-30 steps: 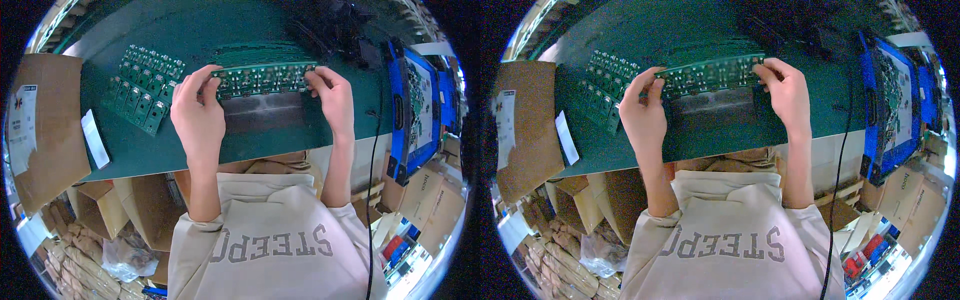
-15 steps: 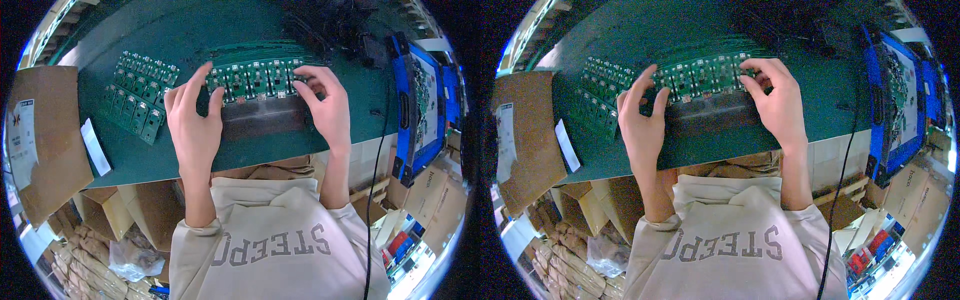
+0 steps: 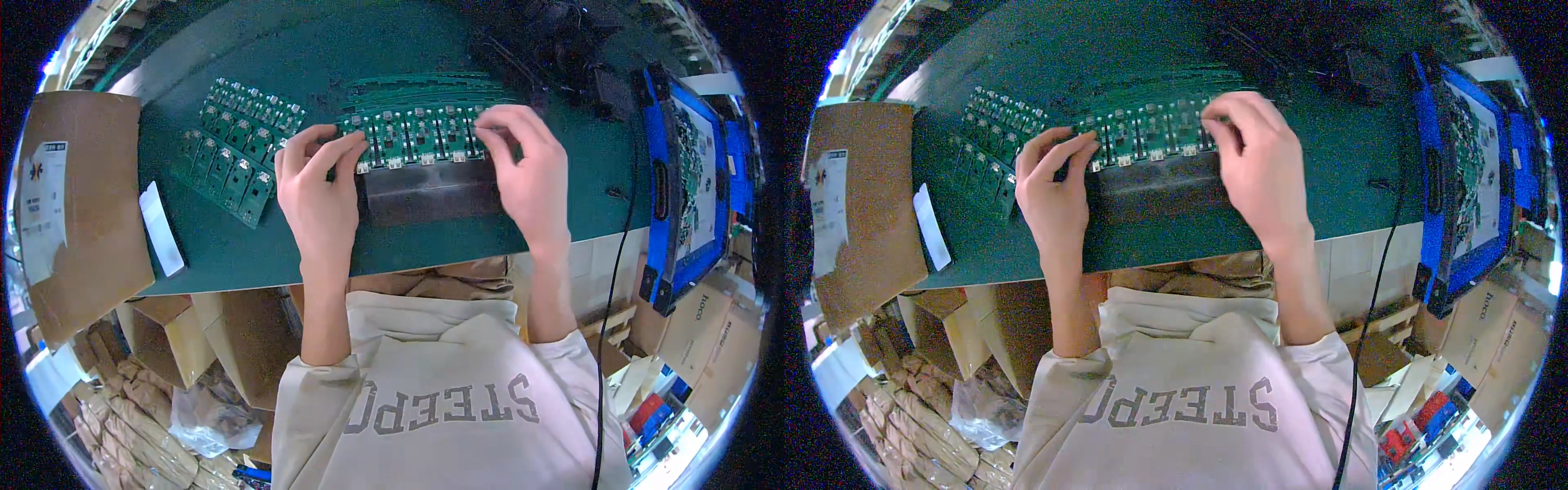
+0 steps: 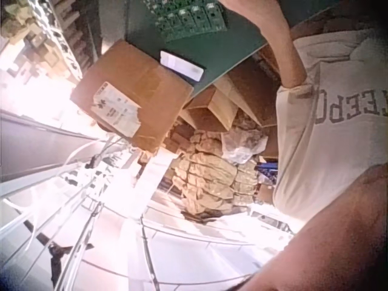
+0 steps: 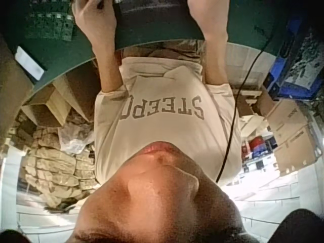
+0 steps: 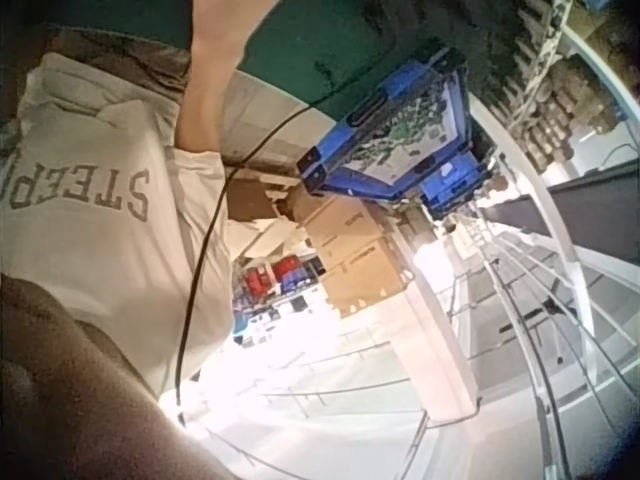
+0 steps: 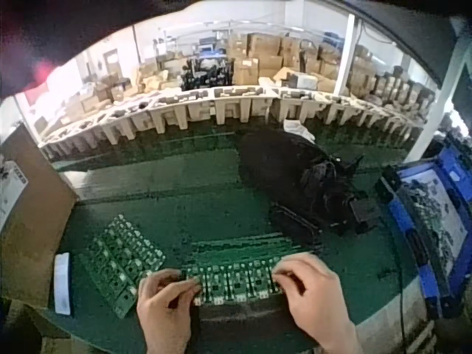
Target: The recorder is picking up and inspecting or assembling small electronic components on printed circuit boards at a manual assembly station.
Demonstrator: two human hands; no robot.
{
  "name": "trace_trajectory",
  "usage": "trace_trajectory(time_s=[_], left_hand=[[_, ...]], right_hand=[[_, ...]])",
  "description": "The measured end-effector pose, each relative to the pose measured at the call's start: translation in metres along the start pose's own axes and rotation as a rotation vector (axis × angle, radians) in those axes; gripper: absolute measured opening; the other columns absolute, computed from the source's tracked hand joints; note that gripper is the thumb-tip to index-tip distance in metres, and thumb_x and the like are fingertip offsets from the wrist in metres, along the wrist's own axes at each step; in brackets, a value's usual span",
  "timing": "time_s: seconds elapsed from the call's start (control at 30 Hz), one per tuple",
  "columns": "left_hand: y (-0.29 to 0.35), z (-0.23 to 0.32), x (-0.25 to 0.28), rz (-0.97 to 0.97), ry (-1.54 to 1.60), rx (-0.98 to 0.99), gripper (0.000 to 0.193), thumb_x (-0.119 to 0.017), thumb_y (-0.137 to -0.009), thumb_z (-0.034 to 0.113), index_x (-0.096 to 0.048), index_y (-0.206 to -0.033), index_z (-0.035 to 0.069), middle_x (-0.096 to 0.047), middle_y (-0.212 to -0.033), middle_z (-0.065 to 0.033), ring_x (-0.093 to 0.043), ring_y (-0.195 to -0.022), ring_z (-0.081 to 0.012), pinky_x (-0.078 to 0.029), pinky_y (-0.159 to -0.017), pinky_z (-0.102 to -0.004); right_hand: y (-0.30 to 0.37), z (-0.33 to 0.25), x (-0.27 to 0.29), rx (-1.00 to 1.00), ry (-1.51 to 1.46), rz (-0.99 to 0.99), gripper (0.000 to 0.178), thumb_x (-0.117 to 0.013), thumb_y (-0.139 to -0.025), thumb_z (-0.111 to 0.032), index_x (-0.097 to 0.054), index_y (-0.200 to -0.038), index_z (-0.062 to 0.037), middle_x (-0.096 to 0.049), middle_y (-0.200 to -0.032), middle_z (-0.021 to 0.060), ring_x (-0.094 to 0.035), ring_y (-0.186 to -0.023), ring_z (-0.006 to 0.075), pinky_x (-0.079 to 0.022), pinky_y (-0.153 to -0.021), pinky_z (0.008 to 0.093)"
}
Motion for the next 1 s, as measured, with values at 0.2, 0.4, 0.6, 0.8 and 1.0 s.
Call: trace_trajectory(time_s=[0.2,0.4,0.6,0.8,1.0], left_hand=[[-0.003,0.002,0.0,-0.014,-0.038,-0.004,0.011,-0.08,-0.084,0.007,-0.084,-0.093,0.012,-0.077,-0.109,-0.0022,-0.062,-0.098,-0.0222,-0.051,-0.092,-0.0338],[-0.007,0.028,-0.009,-0.053,0.001,-0.227,0.013,-0.079,-0.083,0.004,-0.083,-0.093,0.011,-0.077,-0.106,-0.0018,-0.061,-0.097,-0.0222,-0.051,-0.09,-0.0341],[-0.006,0.023,-0.015,-0.067,0.092,-0.198,0.015,-0.076,-0.083,0.001,-0.081,-0.094,0.009,-0.077,-0.102,-0.0005,-0.061,-0.096,-0.0219,-0.052,-0.088,-0.0336],[-0.001,0.006,0.015,-0.025,0.077,0.003,0.018,-0.074,-0.085,-0.002,-0.08,-0.098,0.008,-0.077,-0.102,-0.0009,-0.062,-0.095,-0.021,-0.052,-0.089,-0.0333],[0.013,-0.007,0.021,-0.122,-0.095,0.049,0.024,-0.075,-0.086,0.0,-0.08,-0.108,0.01,-0.077,-0.102,-0.0032,-0.063,-0.094,-0.0203,-0.052,-0.086,-0.0314]], right_hand=[[-0.006,-0.012,-0.03,0.169,0.056,-0.084,0.011,-0.067,-0.09,-0.002,-0.07,-0.101,-0.0033,-0.071,-0.098,0.0063,-0.066,-0.087,0.0261,-0.052,-0.079,0.035],[-0.007,-0.004,-0.024,0.112,0.021,-0.05,0.012,-0.067,-0.09,-0.002,-0.07,-0.101,-0.0042,-0.072,-0.099,0.007,-0.066,-0.085,0.027,-0.052,-0.081,0.0356],[-0.003,0.026,0.022,-0.078,0.117,0.077,0.016,-0.067,-0.091,0.0,-0.07,-0.106,-0.004,-0.071,-0.102,0.0074,-0.065,-0.084,0.0245,-0.053,-0.078,0.0346],[-0.001,-0.016,-0.002,0.084,0.103,0.116,0.017,-0.069,-0.09,-0.001,-0.072,-0.106,-0.0059,-0.067,-0.105,0.0063,-0.064,-0.084,0.0249,-0.053,-0.076,0.0351],[-0.002,-0.029,-0.053,0.211,0.11,-0.045,0.012,-0.07,-0.089,-0.003,-0.072,-0.101,-0.0058,-0.068,-0.104,0.0064,-0.064,-0.083,0.028,-0.054,-0.077,0.0359]])
Point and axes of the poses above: each hand's wrist, its own y-axis away from the middle knuckle, its own x-axis out of the back of the hand, z = x × y, the point moved 9 cm from there along -y, towards the middle knuckle
